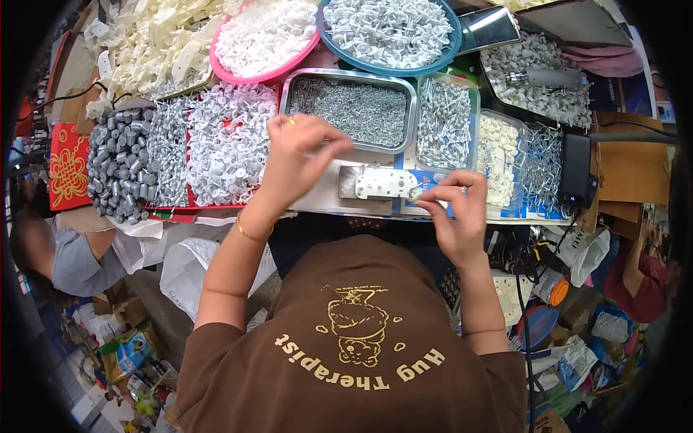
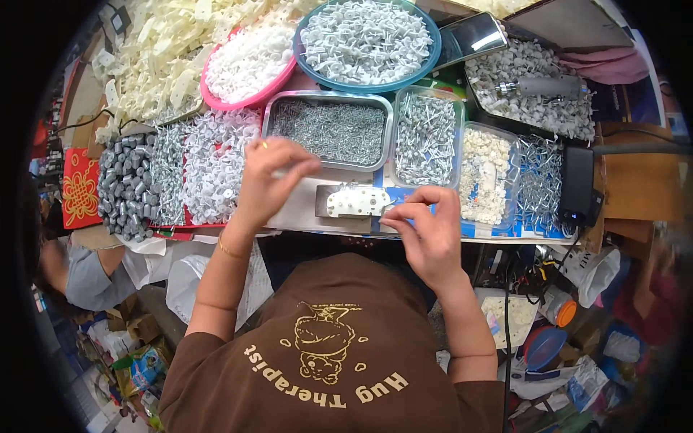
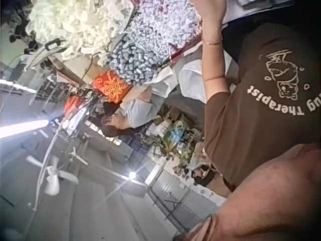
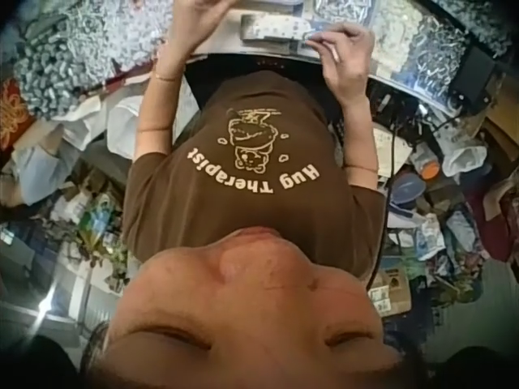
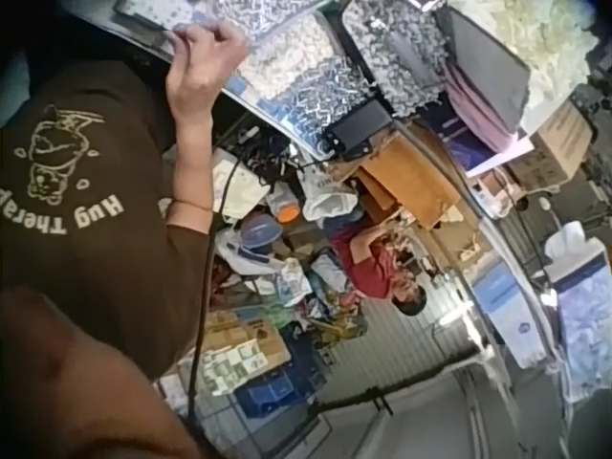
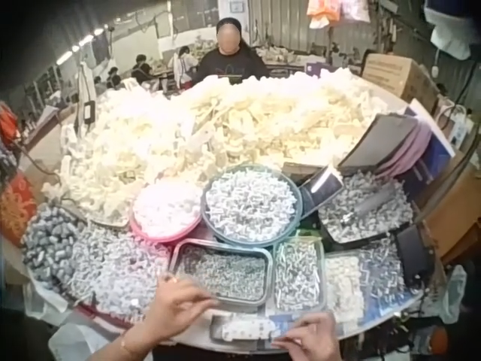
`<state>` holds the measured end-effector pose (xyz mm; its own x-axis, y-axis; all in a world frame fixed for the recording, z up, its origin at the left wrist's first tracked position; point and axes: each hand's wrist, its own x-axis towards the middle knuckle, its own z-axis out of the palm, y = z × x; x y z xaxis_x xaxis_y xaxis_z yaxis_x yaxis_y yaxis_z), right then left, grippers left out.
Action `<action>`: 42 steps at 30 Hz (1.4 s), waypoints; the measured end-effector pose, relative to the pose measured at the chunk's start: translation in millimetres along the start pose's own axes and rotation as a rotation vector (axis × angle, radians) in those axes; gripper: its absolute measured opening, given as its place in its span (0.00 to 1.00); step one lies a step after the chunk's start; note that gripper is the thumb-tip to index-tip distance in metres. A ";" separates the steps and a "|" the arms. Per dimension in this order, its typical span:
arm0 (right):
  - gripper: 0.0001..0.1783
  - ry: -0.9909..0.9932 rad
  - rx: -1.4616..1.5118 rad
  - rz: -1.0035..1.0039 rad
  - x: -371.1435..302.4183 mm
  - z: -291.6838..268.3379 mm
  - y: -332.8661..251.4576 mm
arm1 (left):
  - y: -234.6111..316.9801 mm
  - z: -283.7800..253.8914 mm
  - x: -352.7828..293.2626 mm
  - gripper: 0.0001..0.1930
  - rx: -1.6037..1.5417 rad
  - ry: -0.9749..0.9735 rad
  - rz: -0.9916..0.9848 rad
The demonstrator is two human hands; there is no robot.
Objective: Assembling and packaging small components at a factory workbench.
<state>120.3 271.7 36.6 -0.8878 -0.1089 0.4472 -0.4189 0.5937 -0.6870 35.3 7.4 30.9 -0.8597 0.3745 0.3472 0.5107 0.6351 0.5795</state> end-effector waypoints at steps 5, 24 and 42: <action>0.13 -0.092 -0.003 -0.038 -6.1 6.7 15.7 | 22.4 6.0 -26.1 0.03 -0.163 -0.084 -0.044; 0.07 -0.328 -0.228 -0.229 96.6 63.9 61.5 | -32.7 31.7 15.4 0.06 0.271 0.019 -0.022; 0.05 -0.264 -0.130 -0.143 91.7 49.0 50.5 | 33.2 3.0 -42.6 0.05 -0.117 -0.066 0.014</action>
<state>8.4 252.7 14.8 -0.8476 -0.3916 0.3581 -0.5302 0.6526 -0.5413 88.8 14.5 33.2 -0.8490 0.4288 0.3088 0.5161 0.5479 0.6583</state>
